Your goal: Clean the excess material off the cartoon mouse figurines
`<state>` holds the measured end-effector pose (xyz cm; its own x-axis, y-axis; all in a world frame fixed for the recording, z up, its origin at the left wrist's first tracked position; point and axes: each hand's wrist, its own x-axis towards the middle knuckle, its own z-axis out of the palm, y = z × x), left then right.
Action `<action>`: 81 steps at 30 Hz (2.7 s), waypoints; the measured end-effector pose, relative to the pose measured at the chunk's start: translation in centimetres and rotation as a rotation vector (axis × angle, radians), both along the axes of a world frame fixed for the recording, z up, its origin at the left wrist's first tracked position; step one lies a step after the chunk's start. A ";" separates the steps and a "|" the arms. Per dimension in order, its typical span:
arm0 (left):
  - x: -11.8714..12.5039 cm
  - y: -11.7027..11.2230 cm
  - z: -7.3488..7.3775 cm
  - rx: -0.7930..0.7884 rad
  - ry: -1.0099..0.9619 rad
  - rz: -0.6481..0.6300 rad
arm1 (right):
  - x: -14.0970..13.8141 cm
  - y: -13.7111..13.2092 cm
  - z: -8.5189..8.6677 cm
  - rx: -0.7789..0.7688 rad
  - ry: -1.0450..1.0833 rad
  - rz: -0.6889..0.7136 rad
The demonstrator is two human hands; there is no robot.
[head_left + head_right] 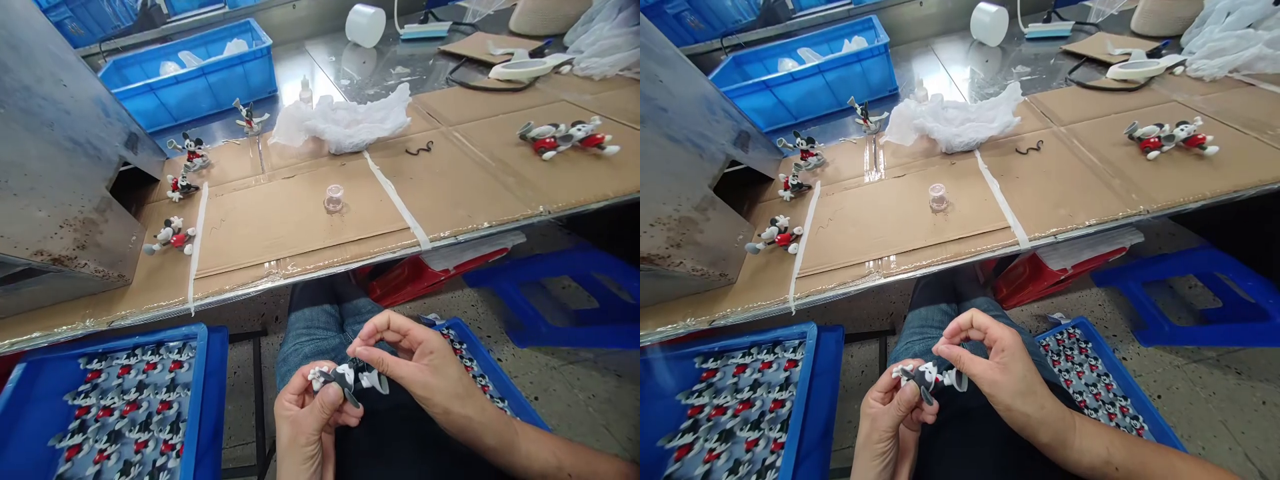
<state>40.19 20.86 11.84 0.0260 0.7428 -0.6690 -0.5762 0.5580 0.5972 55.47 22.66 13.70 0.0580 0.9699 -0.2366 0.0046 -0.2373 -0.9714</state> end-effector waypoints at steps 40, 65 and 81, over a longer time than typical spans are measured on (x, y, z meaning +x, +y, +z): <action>-0.2 -1.2 -0.9 0.600 0.458 -0.026 | 0.3 -0.4 -0.9 0.013 0.171 0.051; -0.9 -2.9 -4.0 1.287 1.187 0.042 | 0.7 -0.9 -1.1 -0.056 0.375 0.167; -2.0 -3.1 -4.8 1.375 1.242 -0.056 | 0.6 -1.5 -1.7 0.101 0.185 0.126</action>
<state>38.19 17.80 7.02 0.0930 0.7289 0.6782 0.4934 -0.6254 0.6045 56.07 21.12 11.95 -0.1002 0.9859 -0.1339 -0.1518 -0.1481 -0.9773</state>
